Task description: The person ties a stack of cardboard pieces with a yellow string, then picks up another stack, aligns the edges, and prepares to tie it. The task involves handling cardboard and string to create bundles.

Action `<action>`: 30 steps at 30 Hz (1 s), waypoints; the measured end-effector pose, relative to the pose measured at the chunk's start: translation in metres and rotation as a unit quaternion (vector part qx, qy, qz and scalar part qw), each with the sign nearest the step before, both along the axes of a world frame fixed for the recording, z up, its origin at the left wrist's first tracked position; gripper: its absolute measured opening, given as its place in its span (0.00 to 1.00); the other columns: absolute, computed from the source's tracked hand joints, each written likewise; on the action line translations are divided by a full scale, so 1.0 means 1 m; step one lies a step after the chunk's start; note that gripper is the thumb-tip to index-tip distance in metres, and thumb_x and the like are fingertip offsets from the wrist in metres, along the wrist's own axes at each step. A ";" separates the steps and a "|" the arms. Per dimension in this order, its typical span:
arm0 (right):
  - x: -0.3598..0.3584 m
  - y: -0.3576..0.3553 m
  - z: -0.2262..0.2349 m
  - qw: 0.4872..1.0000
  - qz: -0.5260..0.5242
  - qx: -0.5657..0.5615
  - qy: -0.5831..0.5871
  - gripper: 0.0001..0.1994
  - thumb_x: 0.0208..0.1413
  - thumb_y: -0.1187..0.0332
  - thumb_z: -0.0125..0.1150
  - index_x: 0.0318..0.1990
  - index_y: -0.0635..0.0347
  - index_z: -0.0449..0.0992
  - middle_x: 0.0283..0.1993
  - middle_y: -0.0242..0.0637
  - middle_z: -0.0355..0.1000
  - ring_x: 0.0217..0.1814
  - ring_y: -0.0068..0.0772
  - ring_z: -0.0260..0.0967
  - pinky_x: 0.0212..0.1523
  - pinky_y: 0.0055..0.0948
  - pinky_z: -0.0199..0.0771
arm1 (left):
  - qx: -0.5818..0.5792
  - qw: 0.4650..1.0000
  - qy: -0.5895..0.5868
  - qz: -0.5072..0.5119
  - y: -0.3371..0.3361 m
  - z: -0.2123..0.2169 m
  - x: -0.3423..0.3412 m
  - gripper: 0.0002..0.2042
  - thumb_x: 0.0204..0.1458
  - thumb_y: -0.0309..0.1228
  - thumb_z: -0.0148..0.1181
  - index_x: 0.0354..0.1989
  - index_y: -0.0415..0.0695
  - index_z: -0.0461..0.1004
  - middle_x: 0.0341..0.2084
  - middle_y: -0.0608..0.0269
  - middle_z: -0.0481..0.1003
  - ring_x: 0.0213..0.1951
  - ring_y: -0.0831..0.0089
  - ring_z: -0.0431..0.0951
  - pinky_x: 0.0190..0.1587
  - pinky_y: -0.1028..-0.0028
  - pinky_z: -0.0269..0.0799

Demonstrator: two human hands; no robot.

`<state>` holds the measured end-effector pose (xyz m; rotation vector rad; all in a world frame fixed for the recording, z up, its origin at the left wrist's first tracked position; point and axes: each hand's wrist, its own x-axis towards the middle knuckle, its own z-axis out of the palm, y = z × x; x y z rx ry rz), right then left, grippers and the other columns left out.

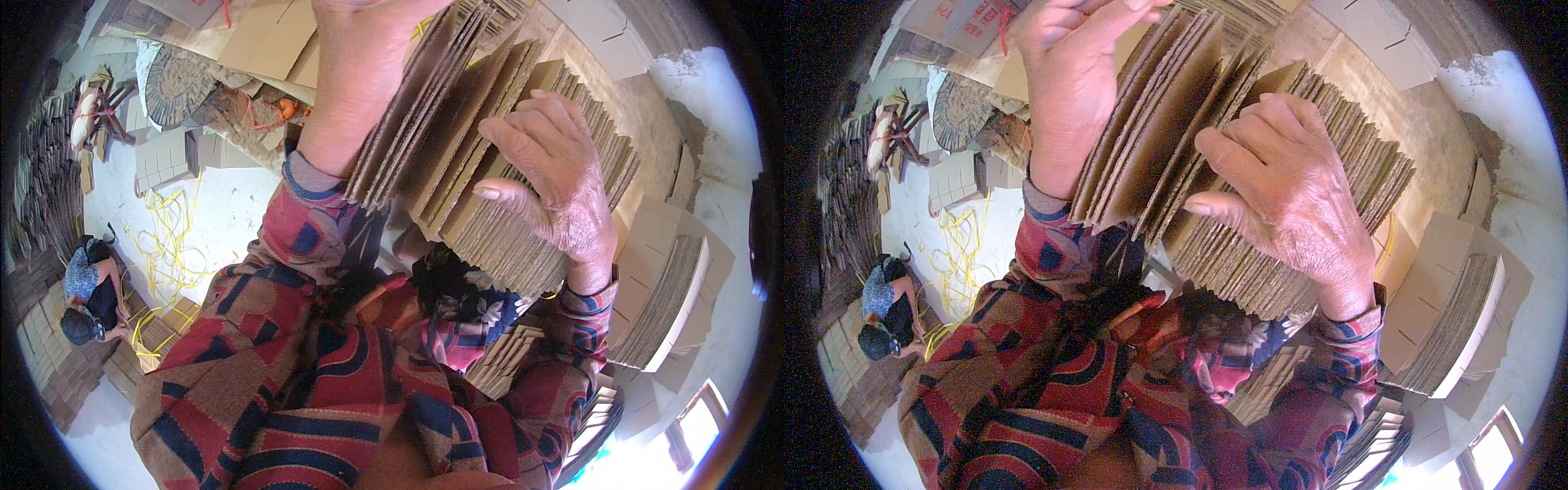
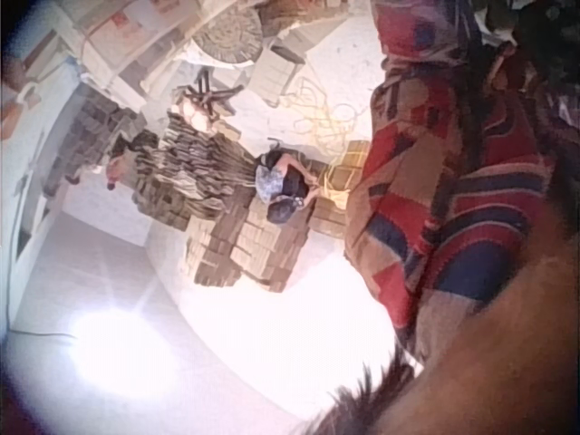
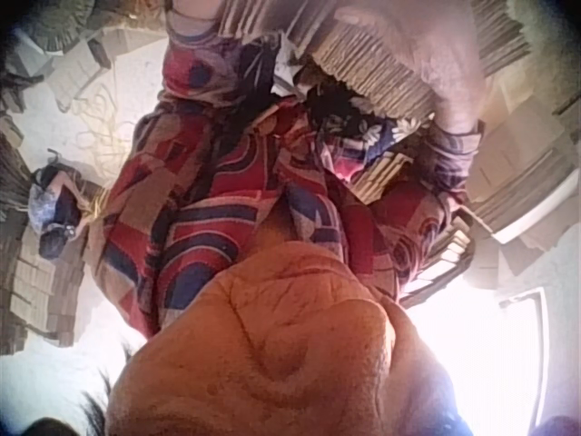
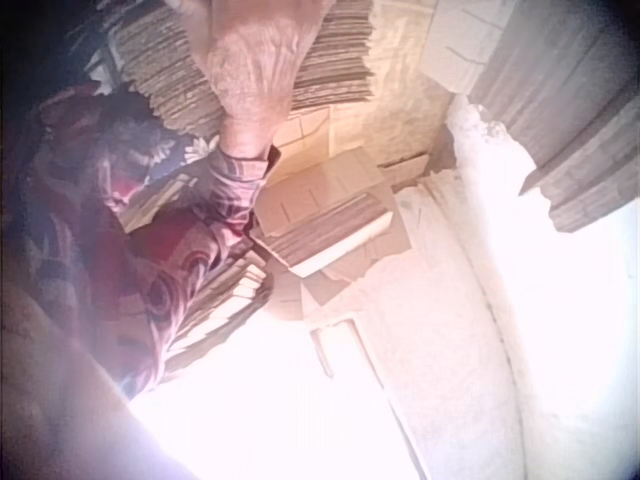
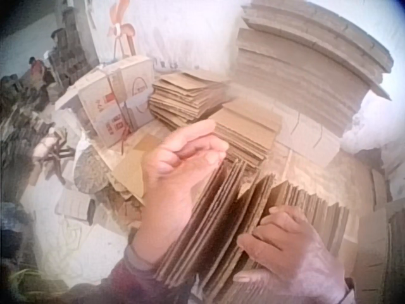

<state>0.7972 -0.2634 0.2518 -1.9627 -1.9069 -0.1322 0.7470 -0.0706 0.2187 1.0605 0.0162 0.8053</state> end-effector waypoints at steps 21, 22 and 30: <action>-0.004 -0.006 0.008 0.998 -0.056 -0.021 0.018 0.21 0.44 0.48 0.61 0.30 0.61 0.74 0.53 0.44 0.66 0.49 0.48 0.64 0.53 0.46 0.61 | 0.129 0.968 0.184 -0.115 0.016 -0.021 -0.048 0.28 0.44 0.28 0.61 0.58 0.36 0.67 0.49 0.57 0.72 0.50 0.73 0.71 0.54 0.74 0.65; -0.005 -0.006 0.008 0.998 -0.062 -0.023 0.016 0.22 0.45 0.48 0.61 0.29 0.61 0.74 0.55 0.44 0.66 0.49 0.48 0.64 0.53 0.46 0.61 | 0.124 0.968 0.184 -0.115 0.015 -0.021 -0.049 0.28 0.44 0.28 0.61 0.57 0.36 0.67 0.49 0.57 0.72 0.50 0.73 0.71 0.54 0.74 0.65; -0.006 -0.004 0.010 0.997 -0.061 -0.038 -0.012 0.23 0.46 0.47 0.60 0.30 0.62 0.75 0.56 0.42 0.68 0.47 0.43 0.66 0.54 0.47 0.59 | 0.168 0.960 0.196 -0.104 0.018 -0.019 -0.052 0.28 0.45 0.29 0.61 0.58 0.37 0.67 0.50 0.60 0.72 0.50 0.74 0.71 0.53 0.75 0.66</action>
